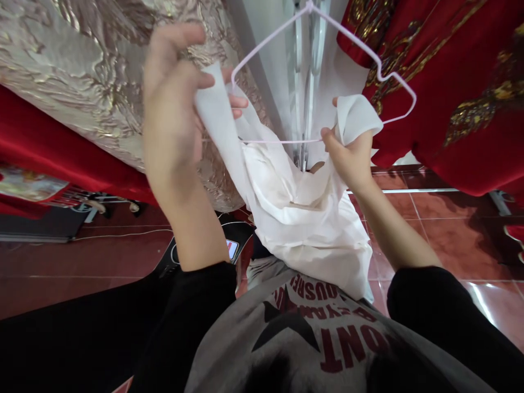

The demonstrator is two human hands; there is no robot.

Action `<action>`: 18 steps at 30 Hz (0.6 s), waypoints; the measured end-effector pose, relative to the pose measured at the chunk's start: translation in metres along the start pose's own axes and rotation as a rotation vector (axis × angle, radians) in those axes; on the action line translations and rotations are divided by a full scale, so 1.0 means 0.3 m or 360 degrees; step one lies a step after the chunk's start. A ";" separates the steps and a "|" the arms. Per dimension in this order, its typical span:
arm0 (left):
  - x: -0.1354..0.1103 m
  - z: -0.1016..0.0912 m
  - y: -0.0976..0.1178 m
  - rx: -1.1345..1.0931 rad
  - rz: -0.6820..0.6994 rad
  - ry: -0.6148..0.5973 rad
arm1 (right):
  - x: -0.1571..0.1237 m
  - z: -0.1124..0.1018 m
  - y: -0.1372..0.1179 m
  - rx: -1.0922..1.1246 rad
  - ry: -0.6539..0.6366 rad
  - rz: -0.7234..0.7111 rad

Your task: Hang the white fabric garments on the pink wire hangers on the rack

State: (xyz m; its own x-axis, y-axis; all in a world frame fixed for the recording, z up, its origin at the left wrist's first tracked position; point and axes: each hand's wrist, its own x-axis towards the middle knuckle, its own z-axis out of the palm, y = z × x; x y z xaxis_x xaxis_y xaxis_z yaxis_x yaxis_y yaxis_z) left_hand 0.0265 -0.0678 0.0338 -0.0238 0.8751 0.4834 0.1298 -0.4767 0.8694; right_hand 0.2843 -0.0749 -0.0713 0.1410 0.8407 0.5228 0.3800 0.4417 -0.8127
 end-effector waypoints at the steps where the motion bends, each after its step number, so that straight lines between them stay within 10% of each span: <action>1: 0.012 0.022 -0.009 0.0053 0.0073 -0.0026 | -0.005 -0.004 -0.012 0.0011 -0.0011 0.0019; 9: 0.063 0.042 -0.127 0.0477 0.0490 -0.0145 | -0.002 -0.118 -0.074 0.0293 -0.0192 0.0101; 18: 0.065 0.020 -0.080 0.0690 0.0610 -0.0144 | 0.093 -0.457 -0.062 0.0018 -0.0059 0.0769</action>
State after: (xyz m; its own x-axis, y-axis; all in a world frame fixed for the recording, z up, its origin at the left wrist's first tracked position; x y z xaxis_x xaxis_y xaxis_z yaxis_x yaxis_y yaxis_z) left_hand 0.0289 -0.0388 0.0219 0.1873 0.6596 0.7279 0.5067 -0.6997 0.5037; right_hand 0.4064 -0.1026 -0.0064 0.2663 0.9609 0.0755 0.2689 0.0012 -0.9632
